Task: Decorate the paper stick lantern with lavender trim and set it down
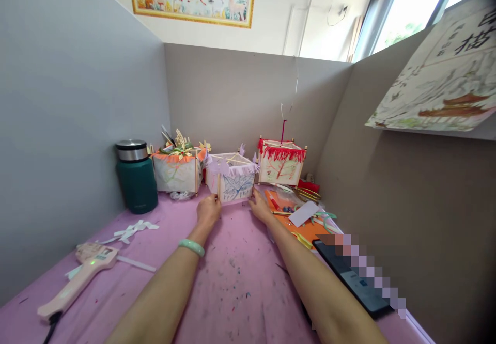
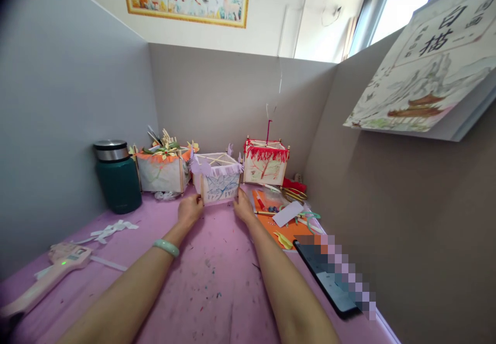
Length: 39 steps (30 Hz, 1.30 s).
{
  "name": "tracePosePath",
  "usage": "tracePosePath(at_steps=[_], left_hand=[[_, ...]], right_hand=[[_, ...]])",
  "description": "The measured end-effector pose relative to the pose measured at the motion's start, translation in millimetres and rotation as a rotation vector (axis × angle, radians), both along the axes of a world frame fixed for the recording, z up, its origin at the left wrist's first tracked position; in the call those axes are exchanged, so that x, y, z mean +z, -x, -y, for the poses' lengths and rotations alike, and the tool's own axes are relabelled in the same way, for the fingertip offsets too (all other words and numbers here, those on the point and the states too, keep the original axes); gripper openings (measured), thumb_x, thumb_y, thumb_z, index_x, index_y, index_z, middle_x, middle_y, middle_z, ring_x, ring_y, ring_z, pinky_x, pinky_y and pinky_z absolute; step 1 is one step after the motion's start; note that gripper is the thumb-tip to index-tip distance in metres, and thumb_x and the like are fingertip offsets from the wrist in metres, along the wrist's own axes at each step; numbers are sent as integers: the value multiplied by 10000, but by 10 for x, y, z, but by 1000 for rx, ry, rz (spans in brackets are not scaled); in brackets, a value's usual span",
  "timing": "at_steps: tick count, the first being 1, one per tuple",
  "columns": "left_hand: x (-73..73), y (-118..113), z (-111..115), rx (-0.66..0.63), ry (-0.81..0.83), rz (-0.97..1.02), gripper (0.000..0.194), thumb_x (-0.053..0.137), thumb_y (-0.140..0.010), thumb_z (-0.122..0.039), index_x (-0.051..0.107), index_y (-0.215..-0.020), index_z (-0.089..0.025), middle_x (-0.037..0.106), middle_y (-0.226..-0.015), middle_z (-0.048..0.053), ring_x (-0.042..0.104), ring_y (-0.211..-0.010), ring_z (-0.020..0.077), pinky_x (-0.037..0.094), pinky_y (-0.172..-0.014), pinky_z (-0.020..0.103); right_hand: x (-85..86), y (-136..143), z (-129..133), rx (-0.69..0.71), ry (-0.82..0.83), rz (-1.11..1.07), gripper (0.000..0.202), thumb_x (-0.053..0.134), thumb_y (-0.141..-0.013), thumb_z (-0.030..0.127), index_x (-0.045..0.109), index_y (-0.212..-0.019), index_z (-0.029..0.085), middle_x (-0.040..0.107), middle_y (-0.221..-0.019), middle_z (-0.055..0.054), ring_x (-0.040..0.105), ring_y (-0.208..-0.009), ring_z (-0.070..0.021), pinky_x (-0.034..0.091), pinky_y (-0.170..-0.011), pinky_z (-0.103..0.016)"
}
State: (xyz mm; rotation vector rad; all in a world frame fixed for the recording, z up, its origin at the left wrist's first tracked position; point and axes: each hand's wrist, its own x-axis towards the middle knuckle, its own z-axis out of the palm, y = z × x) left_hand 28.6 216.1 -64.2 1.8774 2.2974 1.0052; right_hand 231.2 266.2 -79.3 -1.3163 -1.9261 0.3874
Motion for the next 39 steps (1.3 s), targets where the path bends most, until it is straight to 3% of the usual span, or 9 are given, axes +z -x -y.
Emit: tracePosePath(at_steps=[4,9,13,23,31,39], left_hand=[[-3,23,-21,16,-1,55,309,459,-813,-286,690,-990,-183,713,-877,109,649,-828,230,420,-698,284],[-8,25,-33,28,-7,70,298,467,-806,-273,693,-973,-173,712,-890,113,648,-844,230,426,-727,282],[-20,30,-26,4,-19,71,308,459,-819,-284,697,-982,-175,713,-885,110,649,-841,228,427,-730,281],[-27,7,-34,-8,6,65,321,446,-844,-295,700,-1007,-187,711,-895,112,646,-852,221,431,-740,278],[-57,5,-49,-105,1,44,325,444,-861,-283,681,-1058,-179,703,-960,114,637,-891,208,426,-779,270],[0,-14,100,-133,147,-67,354,416,-864,-222,584,-1158,-120,671,-1034,146,619,-963,208,429,-797,271]], right_hand=[[39,-7,4,-37,-41,5,548,487,-795,145,413,-1338,152,506,-1333,-103,465,-1220,-177,349,-1023,-308],[206,48,-5,-203,-70,-10,460,403,-843,144,441,-1302,163,580,-1232,-117,540,-1118,-196,387,-963,-326],[300,106,-11,-218,-60,43,402,442,-830,156,538,-1220,172,616,-1184,-107,571,-1065,-216,404,-926,-311],[157,39,71,-272,24,175,331,469,-829,213,623,-1113,139,626,-1120,-144,578,-1022,-239,434,-876,-340],[22,1,182,-94,76,317,477,545,-775,200,546,-1250,156,628,-1175,-122,594,-1047,-245,437,-889,-330],[126,-3,486,31,59,432,316,543,-787,214,662,-1076,162,652,-1125,-124,589,-1045,-273,436,-878,-350]])
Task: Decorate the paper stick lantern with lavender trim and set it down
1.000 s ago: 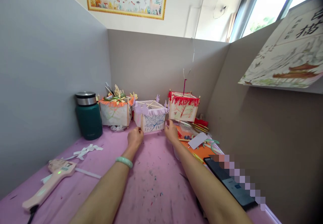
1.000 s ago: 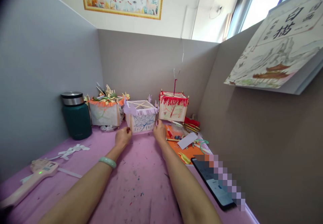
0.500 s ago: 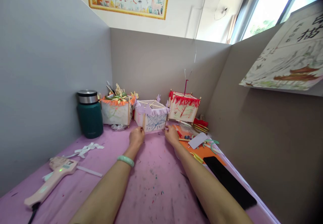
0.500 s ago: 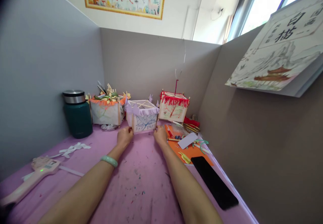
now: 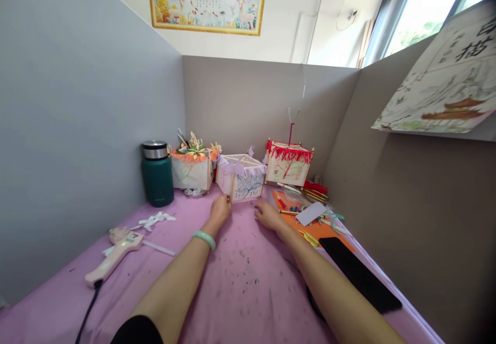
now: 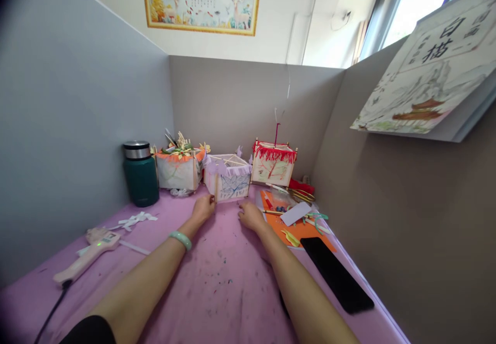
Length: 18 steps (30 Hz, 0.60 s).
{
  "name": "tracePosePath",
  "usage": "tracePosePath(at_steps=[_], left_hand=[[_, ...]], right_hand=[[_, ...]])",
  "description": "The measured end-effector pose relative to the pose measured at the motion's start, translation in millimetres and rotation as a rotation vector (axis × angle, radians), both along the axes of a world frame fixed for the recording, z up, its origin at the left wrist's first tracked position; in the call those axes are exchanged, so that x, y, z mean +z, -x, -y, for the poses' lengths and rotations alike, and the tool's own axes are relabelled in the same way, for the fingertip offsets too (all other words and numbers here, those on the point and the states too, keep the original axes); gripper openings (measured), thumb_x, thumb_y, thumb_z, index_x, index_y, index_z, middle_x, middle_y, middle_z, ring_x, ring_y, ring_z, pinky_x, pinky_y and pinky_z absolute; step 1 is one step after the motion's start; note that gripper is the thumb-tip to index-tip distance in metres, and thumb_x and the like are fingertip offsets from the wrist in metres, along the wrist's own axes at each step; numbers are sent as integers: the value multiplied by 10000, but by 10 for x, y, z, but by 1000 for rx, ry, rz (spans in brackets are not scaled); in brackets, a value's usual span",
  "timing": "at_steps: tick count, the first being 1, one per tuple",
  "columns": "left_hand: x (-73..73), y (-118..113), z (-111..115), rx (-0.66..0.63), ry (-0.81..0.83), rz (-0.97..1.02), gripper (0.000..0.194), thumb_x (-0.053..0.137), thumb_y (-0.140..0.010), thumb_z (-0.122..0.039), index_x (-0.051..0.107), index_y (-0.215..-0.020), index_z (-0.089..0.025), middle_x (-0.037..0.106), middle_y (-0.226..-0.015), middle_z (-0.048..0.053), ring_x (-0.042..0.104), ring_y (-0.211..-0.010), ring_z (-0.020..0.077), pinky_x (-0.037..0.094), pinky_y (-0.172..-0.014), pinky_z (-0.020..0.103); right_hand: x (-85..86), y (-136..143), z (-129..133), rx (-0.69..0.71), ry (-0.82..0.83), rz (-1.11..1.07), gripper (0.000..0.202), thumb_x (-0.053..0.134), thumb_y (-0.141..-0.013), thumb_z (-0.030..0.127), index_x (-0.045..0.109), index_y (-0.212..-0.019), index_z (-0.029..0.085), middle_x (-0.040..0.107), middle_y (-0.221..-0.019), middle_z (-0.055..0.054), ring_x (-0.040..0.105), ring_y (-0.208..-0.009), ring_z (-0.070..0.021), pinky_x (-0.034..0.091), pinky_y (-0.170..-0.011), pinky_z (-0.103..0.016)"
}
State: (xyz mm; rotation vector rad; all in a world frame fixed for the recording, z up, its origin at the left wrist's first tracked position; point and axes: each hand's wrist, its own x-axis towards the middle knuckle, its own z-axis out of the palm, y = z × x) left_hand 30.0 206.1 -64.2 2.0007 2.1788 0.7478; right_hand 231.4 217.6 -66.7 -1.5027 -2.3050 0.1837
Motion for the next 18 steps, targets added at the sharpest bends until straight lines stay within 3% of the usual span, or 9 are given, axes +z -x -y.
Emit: tracePosePath(at_steps=[5,10,12,14,18], left_hand=[[183,-184,324,-46,44,-105,367,443,-839,-215,557,-1166,-95,607,-1145,175,585,-1042,242,438,-834,300],[308,-395,921,-266,181,-250,375,579,-757,-297,621,-1102,-156,611,-1155,144,579,-1060,263,449,-882,331],[272,-413,1275,-357,220,-295,401,598,-741,-360,636,-1090,-166,611,-1159,141,578,-1062,277,449,-900,356],[179,-384,1673,-465,183,-341,513,520,-796,-465,580,-1198,-152,534,-1279,164,520,-1157,287,408,-969,374],[-81,-259,2359,-515,134,-352,736,277,-868,-619,365,-1397,-115,308,-1468,171,258,-1365,295,244,-1098,437]], right_hand=[[101,70,412,65,-2,56,315,520,-800,197,665,-1074,141,642,-1139,-140,574,-1064,-261,414,-899,-334],[175,96,1016,173,15,98,320,505,-822,234,658,-1090,150,629,-1155,-128,560,-1081,-242,399,-912,-309],[175,36,1328,213,5,115,334,489,-840,256,651,-1109,145,602,-1202,-133,538,-1114,-248,382,-946,-322],[134,-63,1665,241,-24,124,394,458,-875,323,605,-1193,144,536,-1297,-141,489,-1183,-258,352,-995,-347],[-62,-291,2262,267,40,120,653,382,-890,546,360,-1417,160,285,-1490,-135,279,-1360,-263,241,-1097,-403]])
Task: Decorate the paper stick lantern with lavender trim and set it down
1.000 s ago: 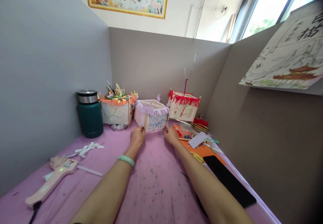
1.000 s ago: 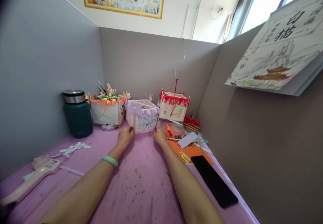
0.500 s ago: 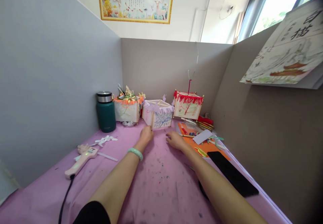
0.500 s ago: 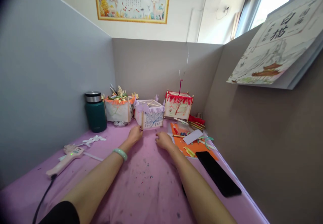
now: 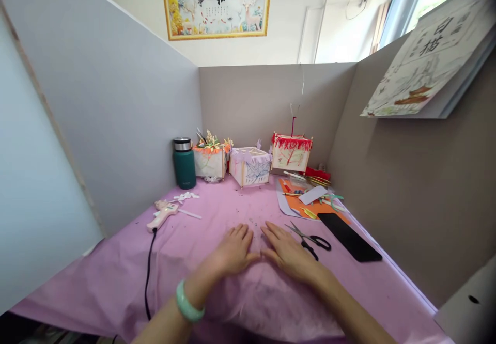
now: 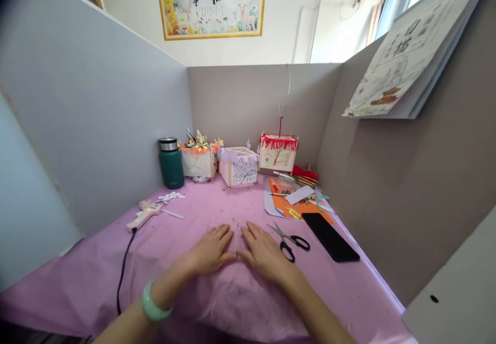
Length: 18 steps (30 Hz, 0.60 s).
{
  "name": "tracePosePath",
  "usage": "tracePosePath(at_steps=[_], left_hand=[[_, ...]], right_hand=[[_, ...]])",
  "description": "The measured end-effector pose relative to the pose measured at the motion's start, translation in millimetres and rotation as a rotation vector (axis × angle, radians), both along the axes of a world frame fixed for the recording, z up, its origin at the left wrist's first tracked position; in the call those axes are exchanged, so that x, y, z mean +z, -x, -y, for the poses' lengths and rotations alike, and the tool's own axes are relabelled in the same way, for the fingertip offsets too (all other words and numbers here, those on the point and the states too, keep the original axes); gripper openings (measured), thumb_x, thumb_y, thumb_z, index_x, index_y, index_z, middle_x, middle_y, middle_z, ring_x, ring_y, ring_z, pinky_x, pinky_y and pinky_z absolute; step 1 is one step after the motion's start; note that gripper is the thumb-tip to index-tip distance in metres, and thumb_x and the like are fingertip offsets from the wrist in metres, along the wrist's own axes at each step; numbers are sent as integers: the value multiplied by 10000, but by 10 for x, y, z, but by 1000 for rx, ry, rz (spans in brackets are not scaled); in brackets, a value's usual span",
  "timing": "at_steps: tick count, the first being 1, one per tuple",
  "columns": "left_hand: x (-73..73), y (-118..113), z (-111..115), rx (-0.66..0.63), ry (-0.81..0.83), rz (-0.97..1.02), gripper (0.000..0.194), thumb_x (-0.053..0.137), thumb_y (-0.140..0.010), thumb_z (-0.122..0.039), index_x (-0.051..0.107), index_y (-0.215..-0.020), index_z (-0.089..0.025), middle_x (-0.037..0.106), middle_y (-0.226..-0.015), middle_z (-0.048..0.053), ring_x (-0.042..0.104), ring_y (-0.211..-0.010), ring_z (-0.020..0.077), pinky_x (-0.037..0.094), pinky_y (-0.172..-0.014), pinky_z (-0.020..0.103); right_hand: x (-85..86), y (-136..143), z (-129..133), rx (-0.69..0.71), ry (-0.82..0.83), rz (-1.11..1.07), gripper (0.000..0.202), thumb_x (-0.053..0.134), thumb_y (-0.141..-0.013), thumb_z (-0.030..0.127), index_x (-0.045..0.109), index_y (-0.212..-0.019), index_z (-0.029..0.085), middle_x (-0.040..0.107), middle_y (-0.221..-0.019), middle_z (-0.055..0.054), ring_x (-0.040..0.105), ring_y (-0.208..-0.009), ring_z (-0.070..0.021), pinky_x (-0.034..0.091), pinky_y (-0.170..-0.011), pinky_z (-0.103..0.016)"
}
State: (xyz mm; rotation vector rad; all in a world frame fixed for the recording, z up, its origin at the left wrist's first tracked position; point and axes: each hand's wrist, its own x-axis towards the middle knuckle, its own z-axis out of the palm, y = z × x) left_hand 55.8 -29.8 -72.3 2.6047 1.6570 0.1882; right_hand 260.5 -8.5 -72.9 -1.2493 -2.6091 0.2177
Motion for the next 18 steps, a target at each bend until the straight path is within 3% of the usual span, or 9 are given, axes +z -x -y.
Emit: tracePosePath(at_steps=[4,13,16,18], left_hand=[[-140,70,256,-24,-58,10,731,169,-897,-601,302,-1429,-116,229,-1502,137,156,-1402,245,144,-1136,438],[-151,73,256,-38,-100,4,706,218,-905,-579,337,-1410,-100,267,-1485,145,219,-1384,251,195,-1127,420],[-166,78,297,-58,-118,15,683,230,-913,-557,330,-1413,-101,272,-1485,136,222,-1383,240,191,-1132,409],[-157,69,325,-80,-122,20,674,235,-918,-545,324,-1415,-99,274,-1485,134,220,-1384,238,188,-1133,412]], right_hand=[[-150,-112,268,-7,33,21,699,317,-892,597,334,-1429,151,223,-1505,-130,194,-1392,-265,157,-1136,-441],[-219,-99,299,-37,-35,3,676,324,-897,580,371,-1411,143,282,-1484,-128,251,-1375,-254,184,-1133,-441],[-173,-137,300,-37,-27,28,668,345,-896,566,375,-1409,139,282,-1487,-130,254,-1372,-267,196,-1122,-445],[-59,-102,218,-20,-10,39,639,387,-887,547,431,-1375,137,361,-1450,-146,327,-1335,-282,253,-1092,-436]])
